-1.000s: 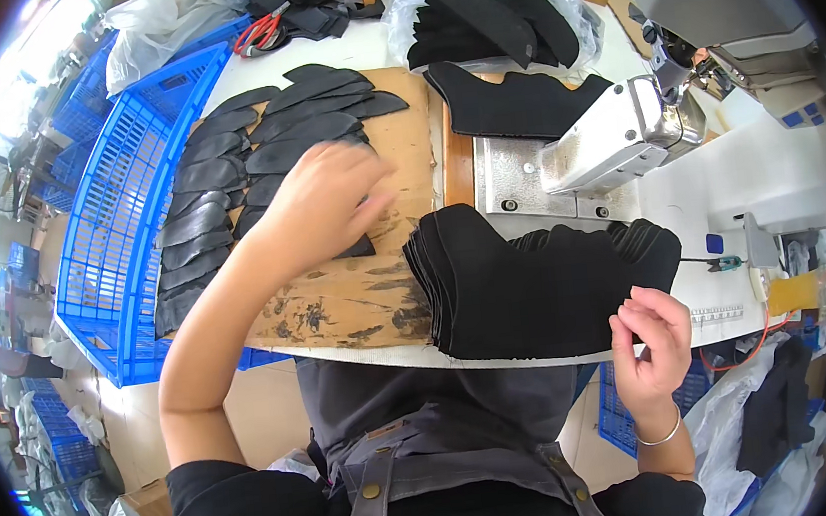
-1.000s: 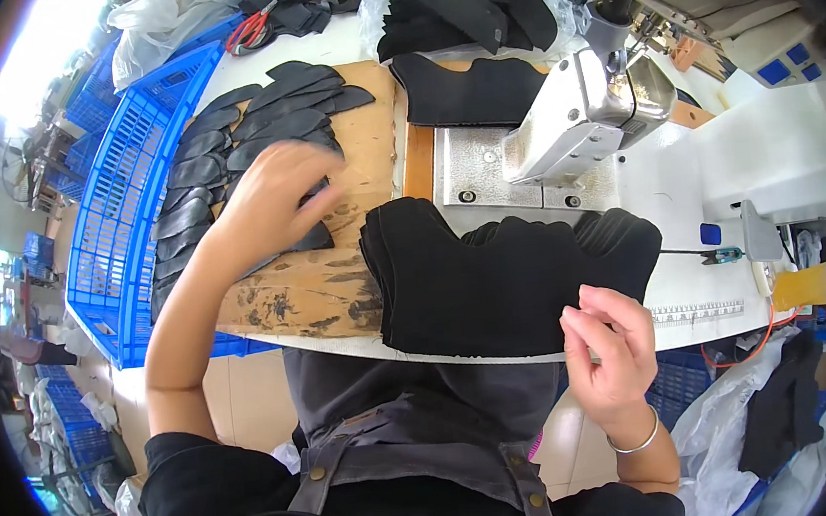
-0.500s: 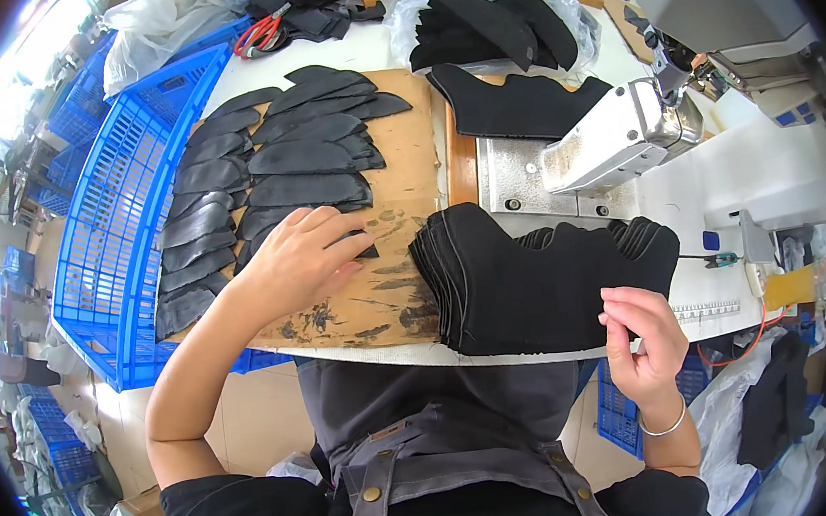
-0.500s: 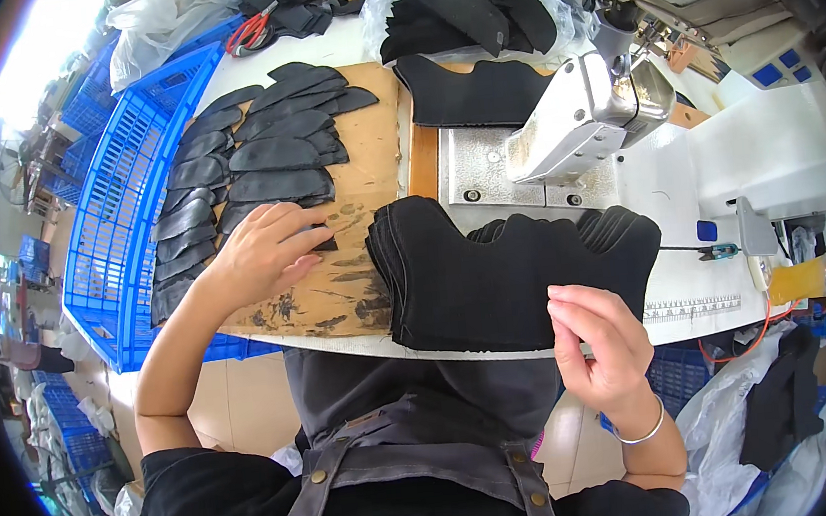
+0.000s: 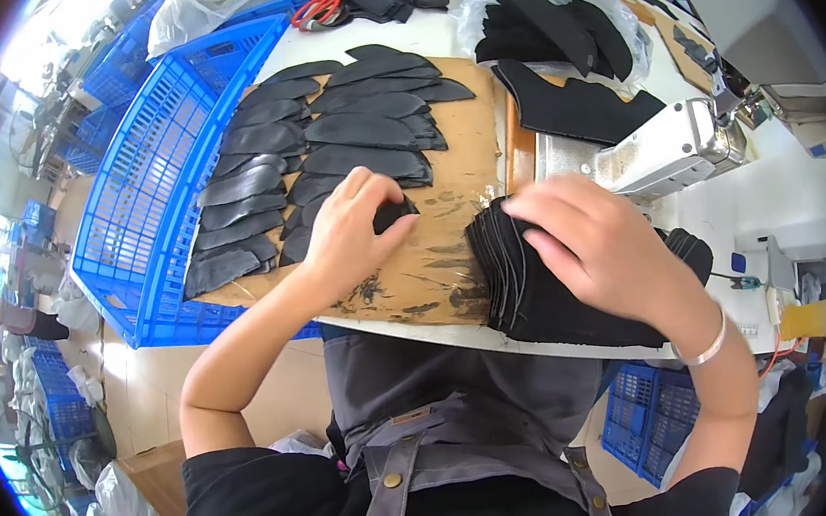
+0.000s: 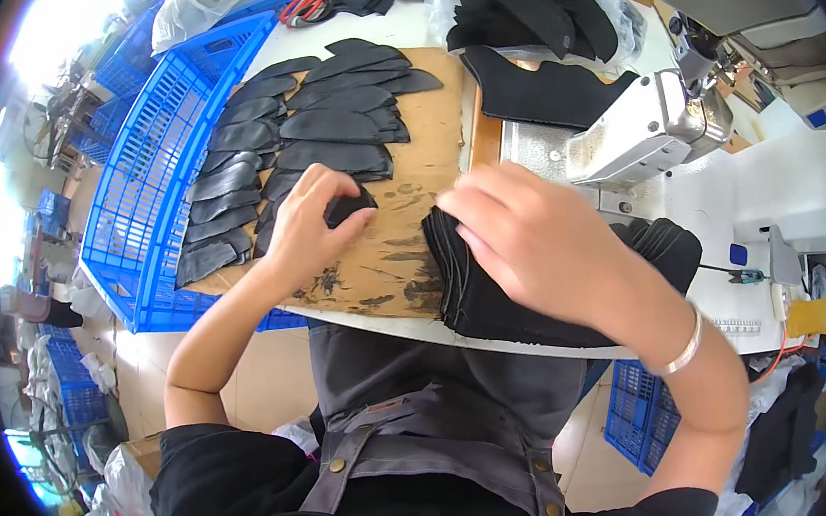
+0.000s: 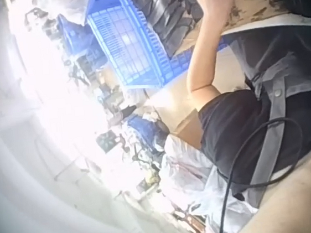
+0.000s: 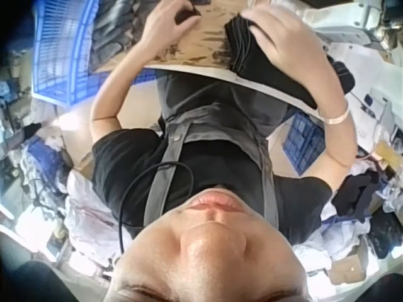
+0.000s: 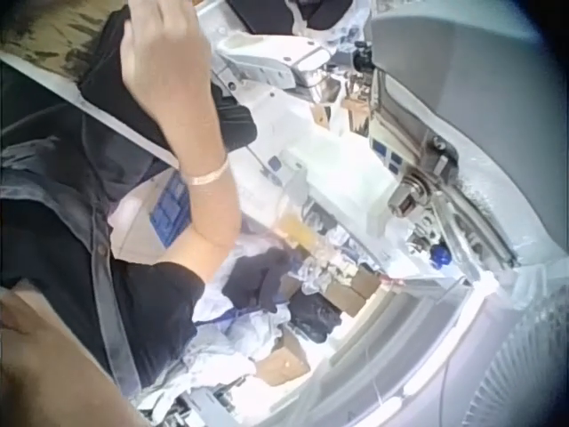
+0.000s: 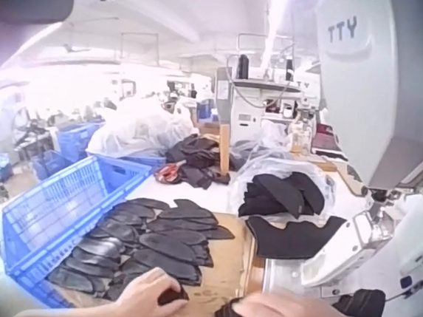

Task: Assembling and aligning black fabric components for shoe manufacturing at a stitching station.

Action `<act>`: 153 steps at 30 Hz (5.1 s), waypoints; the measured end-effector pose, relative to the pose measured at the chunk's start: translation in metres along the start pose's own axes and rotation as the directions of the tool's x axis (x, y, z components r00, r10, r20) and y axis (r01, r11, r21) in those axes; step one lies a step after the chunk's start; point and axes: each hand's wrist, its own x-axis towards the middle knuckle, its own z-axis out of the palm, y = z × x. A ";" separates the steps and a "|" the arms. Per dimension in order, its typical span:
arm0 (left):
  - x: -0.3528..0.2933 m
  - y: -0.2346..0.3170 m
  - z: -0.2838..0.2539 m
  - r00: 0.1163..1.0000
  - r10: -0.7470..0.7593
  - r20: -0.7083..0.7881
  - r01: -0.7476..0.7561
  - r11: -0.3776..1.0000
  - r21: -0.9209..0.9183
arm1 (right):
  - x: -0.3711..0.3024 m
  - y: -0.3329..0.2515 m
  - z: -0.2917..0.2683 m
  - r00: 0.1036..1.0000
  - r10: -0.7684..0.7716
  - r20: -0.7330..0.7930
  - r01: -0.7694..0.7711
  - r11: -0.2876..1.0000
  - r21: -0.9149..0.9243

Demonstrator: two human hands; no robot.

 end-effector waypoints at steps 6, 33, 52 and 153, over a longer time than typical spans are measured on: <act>-0.003 0.007 0.001 0.989 -0.150 -0.013 0.150 0.988 0.022 | 0.065 0.039 0.057 0.935 -0.038 0.352 0.056 0.998 -0.038; -0.015 0.001 -0.128 0.670 -0.384 -0.636 -0.109 0.796 -0.596 | 0.087 0.016 0.091 0.920 0.127 0.372 -0.152 0.988 0.037; 0.059 0.112 -0.036 0.883 0.451 -0.129 -0.468 0.868 -0.169 | -0.073 -0.009 -0.069 0.896 0.406 0.179 -0.435 0.727 0.531; -0.022 0.174 0.074 0.810 0.508 0.295 -0.560 0.818 0.129 | -0.151 -0.011 -0.059 0.580 0.805 0.126 -0.795 0.524 0.305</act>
